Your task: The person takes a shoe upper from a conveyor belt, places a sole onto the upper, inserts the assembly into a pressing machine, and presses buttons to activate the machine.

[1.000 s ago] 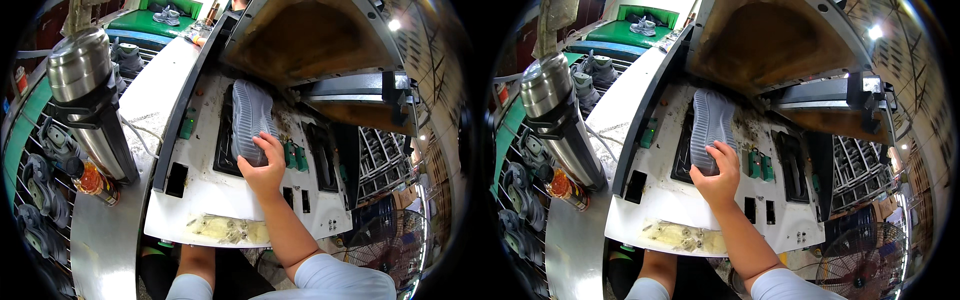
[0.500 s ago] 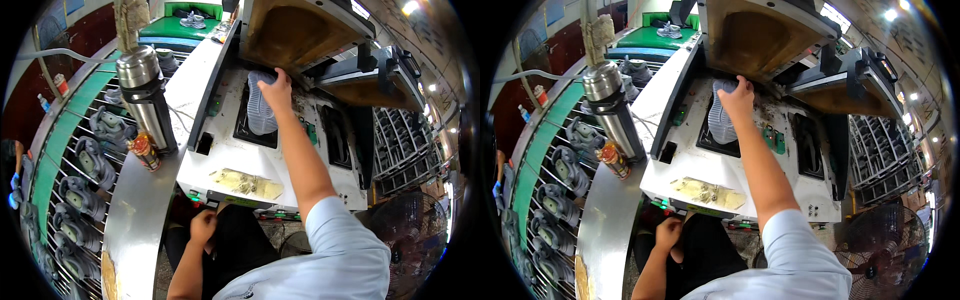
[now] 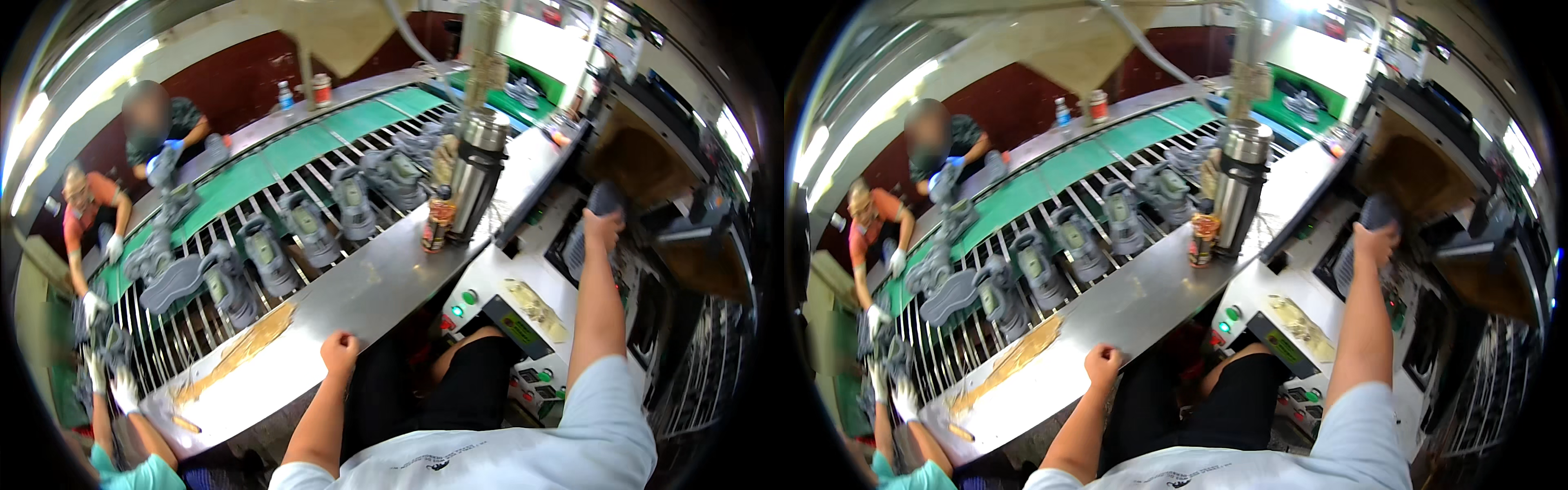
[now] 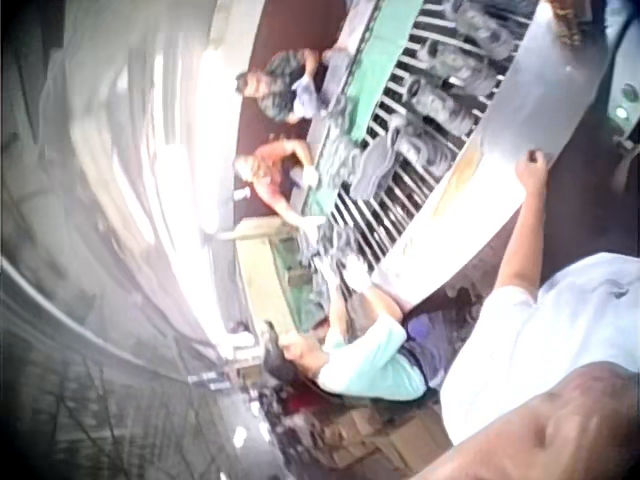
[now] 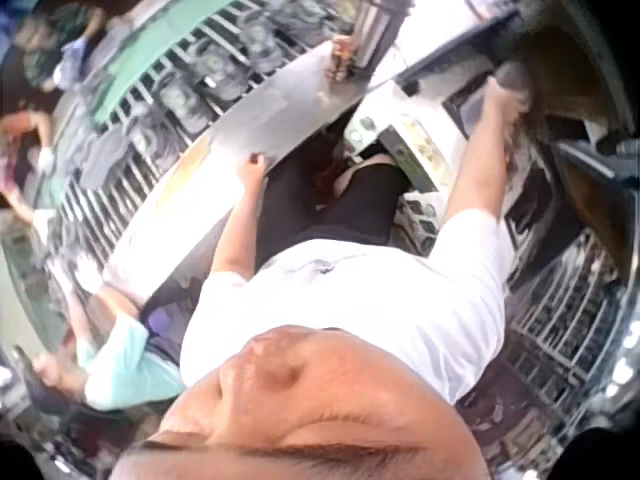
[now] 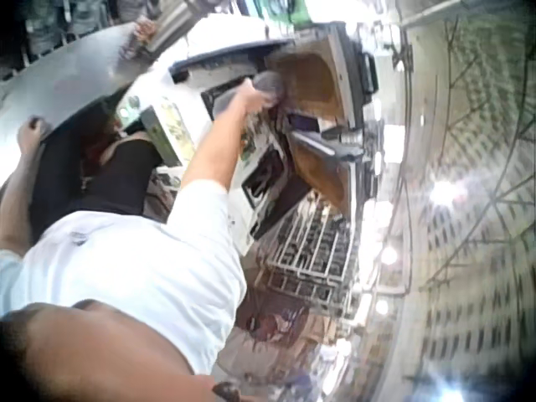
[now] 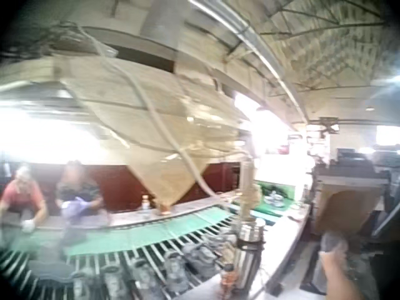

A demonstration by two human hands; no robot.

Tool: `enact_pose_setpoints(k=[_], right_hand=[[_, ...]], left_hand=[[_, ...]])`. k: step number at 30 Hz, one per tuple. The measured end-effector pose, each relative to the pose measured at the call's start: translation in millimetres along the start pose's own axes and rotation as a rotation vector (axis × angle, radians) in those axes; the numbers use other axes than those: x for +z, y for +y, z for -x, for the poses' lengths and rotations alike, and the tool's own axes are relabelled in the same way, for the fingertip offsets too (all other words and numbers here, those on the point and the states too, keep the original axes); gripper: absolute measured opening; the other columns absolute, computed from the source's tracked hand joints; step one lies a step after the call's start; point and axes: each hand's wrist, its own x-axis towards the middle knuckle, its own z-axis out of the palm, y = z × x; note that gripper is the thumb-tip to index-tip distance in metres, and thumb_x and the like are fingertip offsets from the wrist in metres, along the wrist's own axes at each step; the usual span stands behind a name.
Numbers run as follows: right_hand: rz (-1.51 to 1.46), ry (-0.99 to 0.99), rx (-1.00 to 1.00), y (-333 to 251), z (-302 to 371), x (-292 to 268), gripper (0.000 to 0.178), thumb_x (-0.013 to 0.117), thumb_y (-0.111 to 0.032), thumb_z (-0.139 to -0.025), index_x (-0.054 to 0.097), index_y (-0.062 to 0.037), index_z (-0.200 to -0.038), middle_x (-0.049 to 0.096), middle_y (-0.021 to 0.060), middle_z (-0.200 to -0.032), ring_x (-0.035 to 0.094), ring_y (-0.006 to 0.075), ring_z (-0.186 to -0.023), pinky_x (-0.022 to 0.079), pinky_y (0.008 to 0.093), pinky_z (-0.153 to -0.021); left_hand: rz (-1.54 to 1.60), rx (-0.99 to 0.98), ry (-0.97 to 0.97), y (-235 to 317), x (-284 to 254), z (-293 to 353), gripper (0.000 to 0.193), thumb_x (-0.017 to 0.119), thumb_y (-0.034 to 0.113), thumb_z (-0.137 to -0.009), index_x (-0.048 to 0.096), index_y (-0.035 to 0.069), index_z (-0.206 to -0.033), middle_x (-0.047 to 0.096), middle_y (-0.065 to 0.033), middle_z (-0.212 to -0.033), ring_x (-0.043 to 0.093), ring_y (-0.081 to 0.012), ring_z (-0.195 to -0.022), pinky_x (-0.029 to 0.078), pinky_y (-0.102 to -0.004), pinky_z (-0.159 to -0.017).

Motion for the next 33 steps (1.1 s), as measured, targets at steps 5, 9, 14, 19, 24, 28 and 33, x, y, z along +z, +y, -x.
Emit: enact_pose_setpoints(k=[5, 9, 14, 19, 24, 28, 33], right_hand=[[-0.565, 0.381, -0.474, 101.6, 52.2, -11.5, 0.095, 0.076, -0.023, -0.066, 0.025, 0.0035, -0.142, 0.034, 0.0242, -0.14, 0.044, 0.0397, -0.122, 0.037, 0.0431, -0.105], [-1.162, 0.105, -0.16, 113.5, 133.1, -74.7, 0.086, 0.059, -0.002, -0.062, 0.026, 0.0016, -0.142, 0.039, 0.0197, -0.136, 0.046, 0.0343, -0.12, 0.041, 0.0426, -0.101], [-1.68, -0.969, 0.344, 132.4, 226.1, -70.8, 0.053, 0.049, -0.017, -0.06, 0.055, -0.0028, -0.112, 0.061, 0.0105, -0.103, 0.059, 0.0282, -0.096, 0.05, 0.0404, -0.084], [-1.484, -1.66, 0.293, 55.7, 405.9, -90.0, 0.054, 0.055, -0.012, -0.067, 0.053, -0.0015, -0.12, 0.059, 0.0102, -0.114, 0.057, 0.0282, -0.106, 0.046, 0.0394, -0.094], [-0.867, -2.005, -1.05, -5.6, 498.7, -111.4, 0.055, 0.068, -0.02, -0.085, 0.044, -0.0025, -0.131, 0.057, 0.011, -0.118, 0.056, 0.0179, -0.104, 0.045, 0.0337, -0.094], [-0.563, -2.315, -1.219, 5.2, 535.9, -98.4, 0.05, 0.066, -0.019, -0.087, 0.049, -0.0051, -0.132, 0.06, 0.0112, -0.114, 0.059, 0.0177, -0.104, 0.046, 0.0302, -0.092], [-0.457, -2.228, -0.886, 30.8, 530.2, -34.3, 0.039, 0.064, -0.011, -0.087, 0.054, -0.0004, -0.124, 0.062, 0.0109, -0.111, 0.06, 0.0153, -0.099, 0.047, 0.0276, -0.09]], left_hand=[[-0.075, 0.013, -0.082, 9.0, -12.7, -0.9, 0.015, 0.064, 0.021, -0.072, 0.069, 0.008, -0.077, 0.066, -0.0105, -0.07, 0.065, -0.0277, -0.068, 0.052, -0.0372, -0.065], [0.277, -0.185, -0.433, 16.6, -9.3, 5.3, 0.027, 0.067, 0.023, -0.078, 0.066, 0.005, -0.099, 0.068, -0.0117, -0.087, 0.066, -0.0232, -0.085, 0.051, -0.0347, -0.078], [0.976, -0.04, -0.895, 132.1, -52.7, 44.8, 0.071, 0.074, 0.026, -0.081, 0.039, 0.006, -0.139, 0.051, -0.0139, -0.131, 0.047, -0.0263, -0.122, 0.037, -0.0379, -0.103], [1.17, -0.217, -0.571, 107.7, -125.0, 24.5, 0.086, 0.082, 0.03, -0.066, 0.04, 0.0, -0.135, 0.056, -0.0124, -0.125, 0.055, -0.028, -0.115, 0.043, -0.0423, -0.101], [1.263, -0.291, -0.058, 26.5, -251.8, 40.2, 0.081, 0.076, 0.028, -0.069, 0.039, 0.0, -0.135, 0.053, -0.0156, -0.128, 0.057, -0.0298, -0.112, 0.047, -0.0434, -0.098], [0.697, -0.286, 0.368, -42.6, -315.3, 84.8, 0.079, 0.078, 0.006, -0.065, 0.04, -0.001, -0.133, 0.052, -0.013, -0.124, 0.054, -0.0247, -0.11, 0.041, -0.0371, -0.098], [0.233, -0.19, 0.49, -95.9, -310.0, 97.8, 0.08, 0.074, 0.005, -0.066, 0.037, -0.001, -0.136, 0.046, -0.0129, -0.128, 0.046, -0.0256, -0.117, 0.033, -0.0356, -0.102]])
